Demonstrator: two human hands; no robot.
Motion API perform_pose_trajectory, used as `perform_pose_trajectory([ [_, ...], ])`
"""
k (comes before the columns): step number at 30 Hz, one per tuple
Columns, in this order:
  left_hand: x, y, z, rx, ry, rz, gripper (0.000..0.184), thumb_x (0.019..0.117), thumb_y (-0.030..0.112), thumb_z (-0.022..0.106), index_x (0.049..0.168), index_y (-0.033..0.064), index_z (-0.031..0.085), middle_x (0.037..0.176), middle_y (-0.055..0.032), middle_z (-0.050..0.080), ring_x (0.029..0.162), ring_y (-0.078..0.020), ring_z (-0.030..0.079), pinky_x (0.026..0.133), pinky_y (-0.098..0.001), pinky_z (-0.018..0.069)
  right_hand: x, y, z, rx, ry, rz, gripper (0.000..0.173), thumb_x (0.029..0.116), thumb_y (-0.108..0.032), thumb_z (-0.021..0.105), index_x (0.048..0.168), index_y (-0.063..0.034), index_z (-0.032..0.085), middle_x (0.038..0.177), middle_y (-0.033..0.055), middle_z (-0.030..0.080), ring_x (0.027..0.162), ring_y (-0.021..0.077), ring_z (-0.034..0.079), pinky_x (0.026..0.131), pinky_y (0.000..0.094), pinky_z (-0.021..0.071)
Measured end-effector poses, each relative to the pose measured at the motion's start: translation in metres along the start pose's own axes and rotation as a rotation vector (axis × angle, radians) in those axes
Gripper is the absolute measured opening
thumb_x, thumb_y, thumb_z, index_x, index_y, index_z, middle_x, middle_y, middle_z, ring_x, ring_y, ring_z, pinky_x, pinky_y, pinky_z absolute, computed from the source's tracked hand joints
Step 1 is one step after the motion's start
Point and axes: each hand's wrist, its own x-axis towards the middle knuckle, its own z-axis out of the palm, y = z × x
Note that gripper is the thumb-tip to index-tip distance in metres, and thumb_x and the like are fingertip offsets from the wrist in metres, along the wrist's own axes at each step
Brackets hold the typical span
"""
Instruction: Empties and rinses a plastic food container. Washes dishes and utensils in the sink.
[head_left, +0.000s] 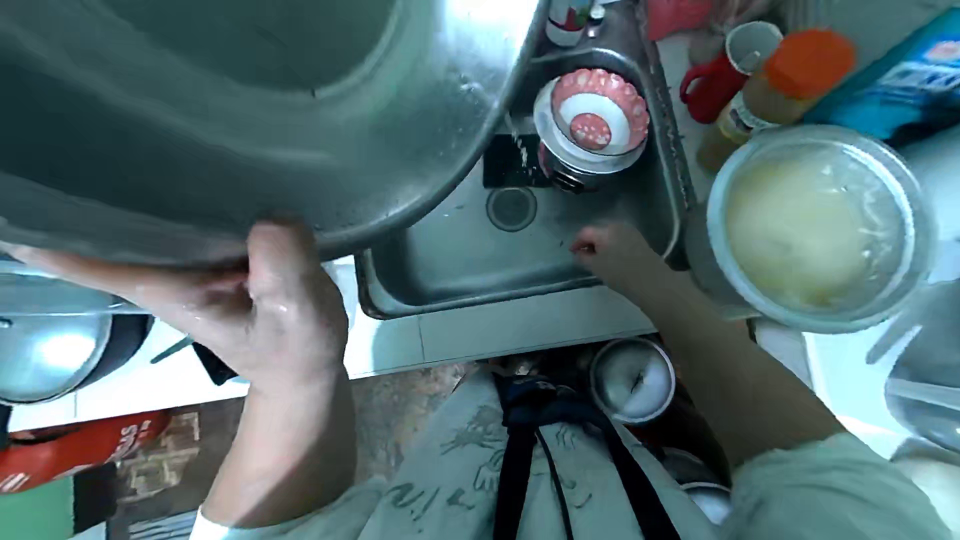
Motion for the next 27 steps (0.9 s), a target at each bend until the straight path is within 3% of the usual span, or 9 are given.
perform_pose_trajectory([
  [4, -0.019, -0.019, -0.043, 0.247, 0.005, -0.057, 0.080, 0.0904, 0.000, 0.065, 0.150, -0.0090, 0.012, 0.133, -0.0112, 0.056, 0.123, -0.0218, 0.062, 0.104, -0.0445, 0.0542, 0.086, 0.037, 0.058, -0.031, -0.259, 0.309, 0.036, 0.0978, -0.010, 0.066, 0.133, -0.0022, 0.063, 0.129, 0.0272, 0.064, 0.121, 0.0462, 0.061, 0.102, 0.0669, 0.0472],
  [7, -0.026, -0.028, -0.062, 0.341, -0.038, -0.021, 0.062, 0.0906, -0.002, 0.060, 0.141, 0.0013, 0.023, 0.122, 0.0022, 0.061, 0.115, -0.0122, 0.064, 0.098, -0.0386, 0.0564, 0.117, 0.045, 0.085, -0.156, -0.334, 0.465, 0.052, 0.0885, -0.010, 0.077, 0.135, 0.0051, 0.058, 0.135, 0.0316, 0.059, 0.128, 0.0496, 0.056, 0.105, 0.0677, 0.0441],
  [9, -0.026, -0.034, -0.074, 0.358, -0.043, -0.019, 0.060, 0.0914, -0.002, 0.061, 0.140, 0.0077, 0.026, 0.122, 0.0081, 0.061, 0.115, -0.0086, 0.064, 0.098, -0.0360, 0.0564, 0.128, 0.029, 0.091, -0.185, -0.355, 0.536, 0.057, 0.0908, -0.009, 0.074, 0.140, 0.0100, 0.051, 0.141, 0.0337, 0.053, 0.133, 0.0499, 0.051, 0.108, 0.0659, 0.0419],
  [11, -0.026, -0.043, -0.087, 0.379, -0.038, -0.018, 0.060, 0.0909, -0.002, 0.062, 0.140, 0.0099, 0.028, 0.122, 0.0089, 0.062, 0.115, -0.0080, 0.063, 0.097, -0.0352, 0.0565, 0.147, 0.016, 0.102, -0.181, -0.351, 0.570, 0.048, 0.0959, -0.008, 0.066, 0.138, 0.0105, 0.053, 0.141, 0.0328, 0.054, 0.133, 0.0486, 0.052, 0.107, 0.0650, 0.0431],
  [14, -0.022, -0.049, -0.101, 0.411, -0.027, -0.042, 0.057, 0.0921, -0.001, 0.063, 0.138, 0.0111, 0.032, 0.121, 0.0088, 0.062, 0.114, -0.0078, 0.064, 0.097, -0.0347, 0.0565, 0.177, -0.008, 0.119, -0.107, -0.213, 0.493, 0.033, 0.1027, -0.010, 0.055, 0.132, 0.0058, 0.060, 0.137, 0.0312, 0.058, 0.128, 0.0470, 0.057, 0.106, 0.0642, 0.0453],
  [16, -0.017, -0.053, -0.108, 0.408, -0.004, -0.060, 0.056, 0.0917, 0.000, 0.064, 0.136, 0.0125, 0.034, 0.118, 0.0089, 0.064, 0.112, -0.0089, 0.065, 0.095, -0.0351, 0.0572, 0.200, -0.027, 0.128, -0.052, -0.049, 0.370, 0.033, 0.1004, -0.007, 0.056, 0.131, 0.0027, 0.062, 0.140, 0.0307, 0.055, 0.128, 0.0458, 0.057, 0.106, 0.0615, 0.0477],
  [22, -0.016, -0.063, -0.121, 0.383, 0.112, -0.143, 0.065, 0.0895, -0.002, 0.069, 0.141, 0.0069, 0.029, 0.115, 0.0050, 0.065, 0.109, -0.0125, 0.066, 0.093, -0.0386, 0.0586, 0.259, -0.084, 0.204, -0.227, -0.013, -0.232, 0.027, 0.1040, -0.014, 0.052, 0.122, -0.0054, 0.070, 0.140, 0.0173, 0.060, 0.137, 0.0378, 0.051, 0.116, 0.0550, 0.0390],
  [25, -0.014, -0.064, -0.122, 0.423, 0.151, -0.183, 0.073, 0.0881, -0.003, 0.069, 0.144, 0.0008, 0.023, 0.111, 0.0010, 0.065, 0.104, -0.0141, 0.068, 0.091, -0.0399, 0.0595, 0.265, -0.082, 0.219, -0.296, 0.027, -0.279, 0.029, 0.1073, -0.016, 0.047, 0.126, -0.0044, 0.065, 0.140, 0.0179, 0.059, 0.138, 0.0390, 0.050, 0.118, 0.0609, 0.0328],
  [27, -0.014, -0.064, -0.124, 0.433, 0.145, -0.178, 0.064, 0.0887, -0.002, 0.069, 0.140, 0.0026, 0.031, 0.106, 0.0023, 0.067, 0.101, -0.0131, 0.069, 0.089, -0.0386, 0.0598, 0.260, -0.061, 0.214, -0.344, 0.096, -0.286, 0.029, 0.1064, -0.015, 0.047, 0.125, -0.0028, 0.065, 0.135, 0.0204, 0.062, 0.132, 0.0404, 0.054, 0.115, 0.0584, 0.0379],
])
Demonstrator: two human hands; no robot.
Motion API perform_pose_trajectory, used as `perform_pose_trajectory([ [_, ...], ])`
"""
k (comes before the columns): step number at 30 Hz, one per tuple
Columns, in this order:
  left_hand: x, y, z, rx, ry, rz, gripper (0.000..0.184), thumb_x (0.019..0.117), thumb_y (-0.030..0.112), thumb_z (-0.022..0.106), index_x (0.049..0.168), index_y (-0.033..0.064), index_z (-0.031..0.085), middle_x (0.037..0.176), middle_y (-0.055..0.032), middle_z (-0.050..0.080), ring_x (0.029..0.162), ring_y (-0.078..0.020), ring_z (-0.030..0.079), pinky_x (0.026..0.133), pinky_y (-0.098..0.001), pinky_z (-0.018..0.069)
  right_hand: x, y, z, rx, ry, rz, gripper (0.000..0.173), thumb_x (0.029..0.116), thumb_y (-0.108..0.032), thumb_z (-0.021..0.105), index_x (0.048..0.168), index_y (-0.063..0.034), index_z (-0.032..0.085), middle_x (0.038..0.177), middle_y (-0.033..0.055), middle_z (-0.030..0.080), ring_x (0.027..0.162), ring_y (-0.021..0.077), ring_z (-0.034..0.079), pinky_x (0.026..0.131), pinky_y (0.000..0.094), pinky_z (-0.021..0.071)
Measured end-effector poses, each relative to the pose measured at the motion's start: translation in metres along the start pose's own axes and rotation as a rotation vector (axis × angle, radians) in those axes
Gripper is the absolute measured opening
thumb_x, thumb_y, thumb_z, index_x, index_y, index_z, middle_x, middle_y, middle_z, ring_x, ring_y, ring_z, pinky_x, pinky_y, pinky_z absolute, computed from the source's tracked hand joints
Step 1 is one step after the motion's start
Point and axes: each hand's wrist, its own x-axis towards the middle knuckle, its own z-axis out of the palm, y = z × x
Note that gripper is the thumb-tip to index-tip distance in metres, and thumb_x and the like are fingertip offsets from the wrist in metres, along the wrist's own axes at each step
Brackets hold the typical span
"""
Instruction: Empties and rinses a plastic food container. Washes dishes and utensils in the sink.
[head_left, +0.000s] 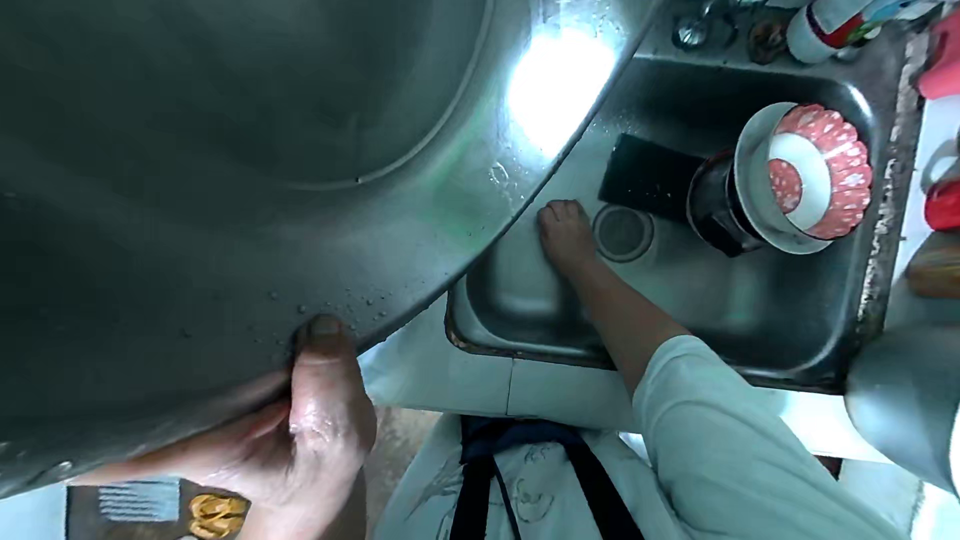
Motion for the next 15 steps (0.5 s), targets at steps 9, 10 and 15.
perform_pose_trajectory([
  [9, -0.004, -0.010, 0.009, -0.096, -0.033, -0.060, 0.058, 0.0880, -0.001, 0.070, 0.135, 0.0115, 0.038, 0.102, 0.0091, 0.067, 0.098, -0.0095, 0.068, 0.087, -0.0339, 0.0596, -0.045, 0.071, -0.031, 0.049, -0.137, 0.484, 0.033, 0.1036, -0.012, 0.051, 0.132, 0.0017, 0.062, 0.144, 0.0266, 0.053, 0.137, 0.0453, 0.048, 0.113, 0.0591, 0.0411],
  [10, -0.004, -0.011, 0.009, -0.096, -0.032, -0.073, 0.061, 0.0871, -0.002, 0.070, 0.136, 0.0106, 0.036, 0.103, 0.0086, 0.066, 0.099, -0.0097, 0.068, 0.087, -0.0344, 0.0594, -0.047, 0.072, -0.031, 0.064, -0.132, 0.469, 0.032, 0.1024, -0.011, 0.054, 0.130, 0.0028, 0.063, 0.143, 0.0267, 0.054, 0.136, 0.0460, 0.049, 0.112, 0.0594, 0.0421],
  [15, -0.002, -0.010, 0.007, -0.074, -0.035, -0.076, 0.074, 0.0857, -0.004, 0.069, 0.145, 0.0014, 0.024, 0.112, 0.0001, 0.065, 0.105, -0.0155, 0.067, 0.090, -0.0401, 0.0594, -0.054, 0.077, -0.035, 0.075, -0.224, 0.415, 0.031, 0.1025, -0.008, 0.054, 0.130, 0.0026, 0.063, 0.142, 0.0251, 0.056, 0.135, 0.0434, 0.051, 0.111, 0.0578, 0.0441],
])
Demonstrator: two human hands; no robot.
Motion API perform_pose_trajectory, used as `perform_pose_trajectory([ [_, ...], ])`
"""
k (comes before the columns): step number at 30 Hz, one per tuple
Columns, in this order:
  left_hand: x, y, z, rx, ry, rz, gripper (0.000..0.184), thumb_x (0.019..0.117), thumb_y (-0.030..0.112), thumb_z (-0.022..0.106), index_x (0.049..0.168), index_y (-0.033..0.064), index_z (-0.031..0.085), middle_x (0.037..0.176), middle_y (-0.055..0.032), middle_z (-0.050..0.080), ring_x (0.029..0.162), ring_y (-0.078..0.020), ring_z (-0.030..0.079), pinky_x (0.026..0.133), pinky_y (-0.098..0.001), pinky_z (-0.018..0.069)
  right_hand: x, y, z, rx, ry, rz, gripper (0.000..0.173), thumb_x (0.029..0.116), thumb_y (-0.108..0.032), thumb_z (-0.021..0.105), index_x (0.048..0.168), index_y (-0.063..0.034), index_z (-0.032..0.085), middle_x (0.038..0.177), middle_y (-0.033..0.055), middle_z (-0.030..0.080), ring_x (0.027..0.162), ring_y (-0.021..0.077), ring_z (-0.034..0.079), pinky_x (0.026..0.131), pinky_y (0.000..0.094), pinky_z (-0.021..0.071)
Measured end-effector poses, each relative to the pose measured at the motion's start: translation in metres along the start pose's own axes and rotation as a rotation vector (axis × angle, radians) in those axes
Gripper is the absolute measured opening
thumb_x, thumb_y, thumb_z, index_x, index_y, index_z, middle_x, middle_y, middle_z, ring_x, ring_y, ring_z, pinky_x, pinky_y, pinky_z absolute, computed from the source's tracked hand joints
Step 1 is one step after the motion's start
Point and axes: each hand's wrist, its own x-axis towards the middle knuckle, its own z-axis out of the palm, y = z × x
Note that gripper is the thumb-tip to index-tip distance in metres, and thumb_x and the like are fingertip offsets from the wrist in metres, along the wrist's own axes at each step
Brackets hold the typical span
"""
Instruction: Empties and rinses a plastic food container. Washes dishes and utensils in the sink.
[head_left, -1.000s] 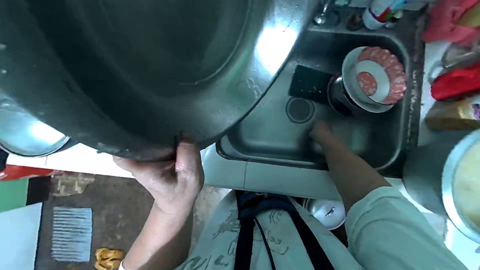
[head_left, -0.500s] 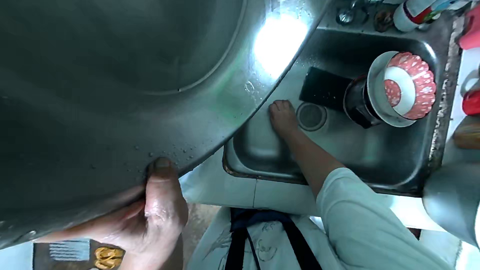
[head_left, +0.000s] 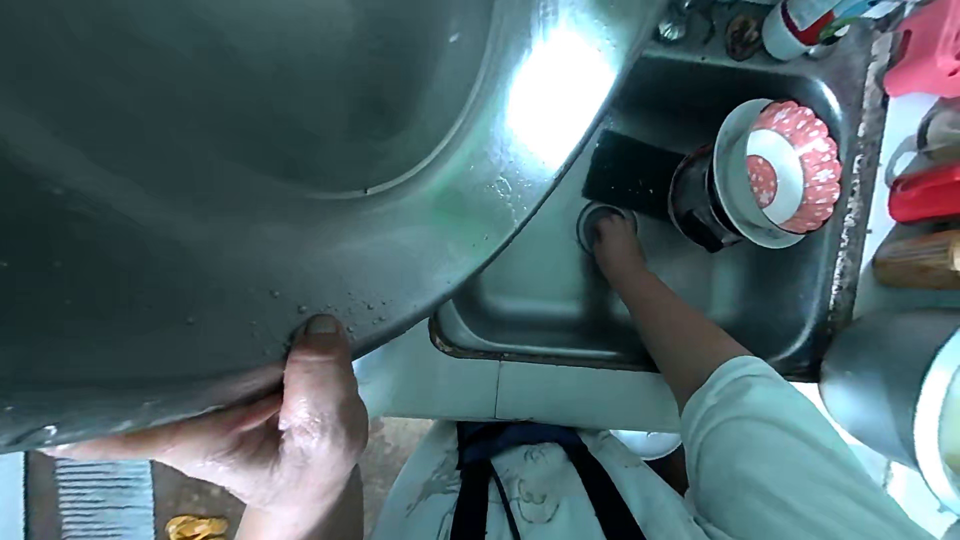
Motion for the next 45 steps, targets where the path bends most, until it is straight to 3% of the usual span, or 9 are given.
perform_pose_trajectory([
  [6, -0.007, 0.001, -0.002, -0.041, 0.038, -0.075, 0.092, 0.0839, -0.005, 0.068, 0.153, -0.0003, 0.007, 0.122, -0.0058, 0.060, 0.113, -0.0194, 0.065, 0.096, -0.0432, 0.0571, -0.009, -0.001, -0.009, -0.090, -0.142, -0.041, 0.031, 0.1014, -0.002, 0.054, 0.130, -0.0005, 0.065, 0.143, 0.0229, 0.056, 0.133, 0.0437, 0.053, 0.108, 0.0613, 0.0459],
  [15, -0.015, 0.006, -0.009, -0.056, 0.094, -0.105, 0.096, 0.0816, -0.007, 0.069, 0.153, -0.0023, 0.005, 0.127, -0.0101, 0.056, 0.116, -0.0226, 0.063, 0.096, -0.0451, 0.0568, -0.003, -0.033, -0.040, -0.019, -0.275, 0.161, 0.029, 0.0986, -0.007, 0.060, 0.126, 0.0004, 0.067, 0.133, 0.0267, 0.063, 0.128, 0.0457, 0.058, 0.107, 0.0647, 0.0442],
  [18, -0.021, 0.003, -0.012, -0.069, 0.091, -0.131, 0.094, 0.0817, -0.008, 0.066, 0.154, -0.0010, 0.006, 0.125, -0.0092, 0.057, 0.115, -0.0220, 0.064, 0.096, -0.0452, 0.0567, 0.005, -0.019, -0.030, 0.351, -0.152, 0.257, 0.027, 0.0963, -0.009, 0.064, 0.122, -0.0022, 0.071, 0.126, 0.0235, 0.068, 0.120, 0.0384, 0.064, 0.104, 0.0586, 0.0488],
  [21, -0.022, 0.004, -0.012, -0.069, 0.080, -0.146, 0.094, 0.0808, -0.009, 0.066, 0.154, -0.0015, 0.007, 0.126, -0.0094, 0.057, 0.114, -0.0213, 0.064, 0.097, -0.0448, 0.0565, 0.010, -0.002, -0.022, 1.115, -0.092, 0.404, 0.037, 0.0947, 0.000, 0.063, 0.132, 0.0008, 0.058, 0.124, 0.0141, 0.063, 0.097, 0.0164, 0.067, 0.086, 0.0298, 0.0581],
  [28, -0.024, 0.004, -0.003, -0.098, -0.037, -0.154, 0.093, 0.0824, -0.006, 0.065, 0.154, -0.0014, 0.006, 0.130, -0.0080, 0.056, 0.119, -0.0193, 0.062, 0.101, -0.0432, 0.0551, -0.072, 0.006, -0.104, 1.773, 0.103, 0.221, 0.025, 0.1006, 0.001, 0.056, 0.125, -0.0027, 0.054, 0.100, 0.0037, 0.067, 0.085, 0.0111, 0.069, 0.082, 0.0248, 0.0600],
  [37, -0.021, 0.008, 0.016, -0.238, -0.148, -0.142, 0.081, 0.0854, -0.005, 0.064, 0.153, -0.0036, 0.019, 0.137, -0.0129, 0.056, 0.127, -0.0246, 0.059, 0.107, -0.0467, 0.0523, -0.288, 0.116, -0.218, 0.788, 0.923, -0.018, 0.023, 0.0950, -0.014, 0.071, 0.117, -0.0074, 0.067, 0.110, -0.0026, 0.071, 0.098, 0.0095, 0.069, 0.092, 0.0323, 0.0594],
  [39, -0.019, 0.011, 0.021, -0.251, -0.162, -0.128, 0.078, 0.0849, -0.006, 0.063, 0.151, -0.0048, 0.021, 0.136, -0.0140, 0.056, 0.126, -0.0251, 0.060, 0.106, -0.0466, 0.0527, -0.314, 0.153, -0.214, 0.423, 0.873, 0.197, 0.033, 0.1009, -0.025, 0.064, 0.123, -0.0006, 0.066, 0.116, 0.0096, 0.069, 0.105, 0.0167, 0.068, 0.098, 0.0383, 0.0559],
  [42, -0.016, 0.019, 0.026, -0.257, -0.183, -0.121, 0.080, 0.0845, -0.007, 0.061, 0.152, -0.0043, 0.019, 0.140, -0.0136, 0.054, 0.129, -0.0240, 0.058, 0.108, -0.0449, 0.0519, -0.323, 0.145, -0.211, 0.172, 0.492, 0.511, 0.032, 0.1033, -0.020, 0.062, 0.127, 0.0001, 0.067, 0.134, 0.0290, 0.061, 0.123, 0.0501, 0.058, 0.101, 0.0742, 0.0410],
  [45, -0.015, 0.021, 0.028, -0.258, -0.188, -0.102, 0.078, 0.0846, -0.008, 0.061, 0.151, -0.0039, 0.019, 0.138, -0.0125, 0.054, 0.128, -0.0234, 0.059, 0.108, -0.0452, 0.0521, -0.312, 0.113, -0.213, 0.100, 0.630, 0.375, 0.032, 0.1059, -0.022, 0.055, 0.124, 0.0016, 0.067, 0.131, 0.0276, 0.063, 0.120, 0.0435, 0.061, 0.102, 0.0622, 0.0472],
])
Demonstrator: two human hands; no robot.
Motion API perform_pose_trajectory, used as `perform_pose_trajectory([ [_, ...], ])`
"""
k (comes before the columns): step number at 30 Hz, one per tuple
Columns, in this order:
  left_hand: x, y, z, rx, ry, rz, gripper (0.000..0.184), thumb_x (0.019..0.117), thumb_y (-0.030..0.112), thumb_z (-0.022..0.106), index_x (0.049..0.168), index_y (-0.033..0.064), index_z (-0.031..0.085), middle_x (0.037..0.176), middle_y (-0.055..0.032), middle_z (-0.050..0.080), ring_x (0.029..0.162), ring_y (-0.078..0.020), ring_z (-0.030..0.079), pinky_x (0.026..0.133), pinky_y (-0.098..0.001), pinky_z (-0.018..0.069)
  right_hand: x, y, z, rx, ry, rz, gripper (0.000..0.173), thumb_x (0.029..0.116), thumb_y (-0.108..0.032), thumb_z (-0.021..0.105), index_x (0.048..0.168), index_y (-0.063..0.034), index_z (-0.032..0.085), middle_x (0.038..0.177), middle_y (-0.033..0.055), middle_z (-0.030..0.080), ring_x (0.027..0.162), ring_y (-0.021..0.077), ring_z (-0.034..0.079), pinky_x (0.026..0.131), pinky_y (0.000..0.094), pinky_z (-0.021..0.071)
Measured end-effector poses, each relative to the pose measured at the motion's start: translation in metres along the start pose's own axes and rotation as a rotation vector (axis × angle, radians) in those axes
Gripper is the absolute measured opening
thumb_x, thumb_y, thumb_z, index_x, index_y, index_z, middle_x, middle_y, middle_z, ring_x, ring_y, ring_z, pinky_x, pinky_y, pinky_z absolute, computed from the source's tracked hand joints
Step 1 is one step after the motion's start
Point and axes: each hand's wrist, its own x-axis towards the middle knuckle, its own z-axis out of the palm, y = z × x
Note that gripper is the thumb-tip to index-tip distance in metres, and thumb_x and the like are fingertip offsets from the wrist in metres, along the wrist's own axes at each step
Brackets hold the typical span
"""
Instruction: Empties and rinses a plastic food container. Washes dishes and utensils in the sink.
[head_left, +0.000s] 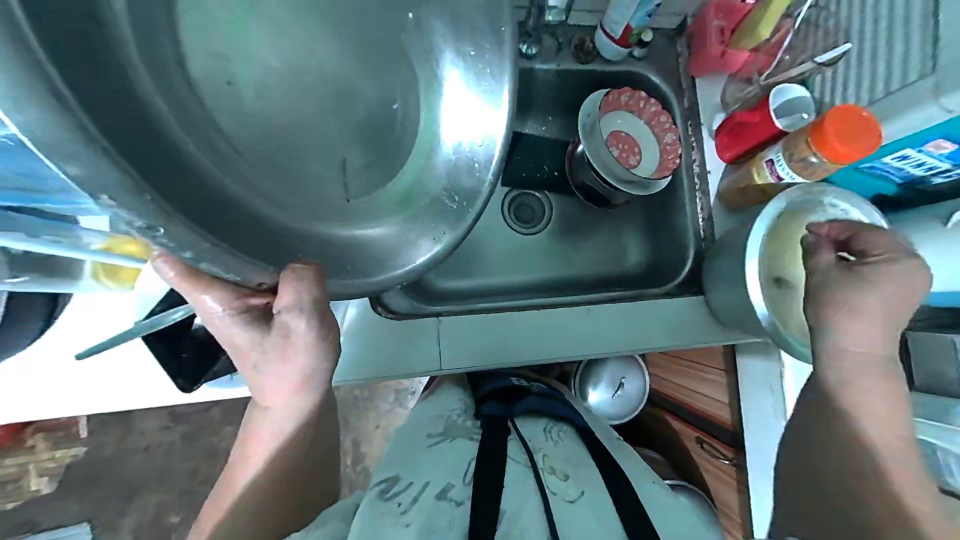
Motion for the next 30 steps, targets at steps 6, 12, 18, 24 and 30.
perform_pose_trajectory([
  [6, -0.004, 0.006, -0.001, 0.043, -0.015, 0.020, 0.083, 0.0846, -0.009, 0.059, 0.152, -0.0036, 0.013, 0.140, -0.0084, 0.052, 0.128, -0.0188, 0.058, 0.107, -0.0415, 0.0528, 0.029, -0.110, 0.115, 0.228, -0.333, -0.403, 0.028, 0.1047, -0.017, 0.055, 0.121, -0.0022, 0.071, 0.125, 0.0197, 0.068, 0.116, 0.0331, 0.066, 0.102, 0.0533, 0.0519],
  [12, -0.012, 0.003, 0.002, 0.096, -0.042, -0.022, 0.085, 0.0848, -0.007, 0.060, 0.154, 0.0052, 0.012, 0.136, 0.0019, 0.055, 0.123, -0.0121, 0.060, 0.102, -0.0372, 0.0561, 0.066, -0.162, 0.287, 0.006, -0.696, -0.469, 0.031, 0.1061, -0.009, 0.048, 0.130, -0.0007, 0.067, 0.139, 0.0242, 0.060, 0.131, 0.0415, 0.057, 0.111, 0.0581, 0.0439],
  [18, -0.011, -0.011, 0.004, 0.134, -0.073, 0.003, 0.073, 0.0867, -0.004, 0.060, 0.147, 0.0179, 0.027, 0.126, 0.0135, 0.060, 0.115, -0.0038, 0.062, 0.096, -0.0273, 0.0568, 0.083, -0.154, 0.356, -0.114, -0.710, -0.500, 0.031, 0.1009, 0.000, 0.053, 0.130, 0.0053, 0.063, 0.143, 0.0262, 0.056, 0.136, 0.0436, 0.051, 0.113, 0.0591, 0.0415],
  [24, -0.007, -0.018, 0.008, 0.126, -0.045, -0.004, 0.071, 0.0872, -0.004, 0.061, 0.146, 0.0174, 0.028, 0.124, 0.0137, 0.061, 0.115, -0.0043, 0.063, 0.095, -0.0272, 0.0574, 0.087, -0.135, 0.349, -0.199, -0.734, -0.616, 0.029, 0.1029, -0.003, 0.052, 0.127, -0.0016, 0.067, 0.137, 0.0224, 0.061, 0.131, 0.0422, 0.056, 0.108, 0.0606, 0.0466],
  [30, -0.006, -0.023, 0.013, 0.113, -0.023, -0.040, 0.077, 0.0867, -0.006, 0.061, 0.150, 0.0149, 0.022, 0.125, 0.0124, 0.061, 0.115, -0.0061, 0.064, 0.094, -0.0291, 0.0580, 0.085, -0.139, 0.350, -0.107, -0.724, -0.648, 0.028, 0.1045, -0.007, 0.052, 0.127, 0.0015, 0.067, 0.139, 0.0214, 0.061, 0.131, 0.0412, 0.056, 0.111, 0.0558, 0.0447],
])
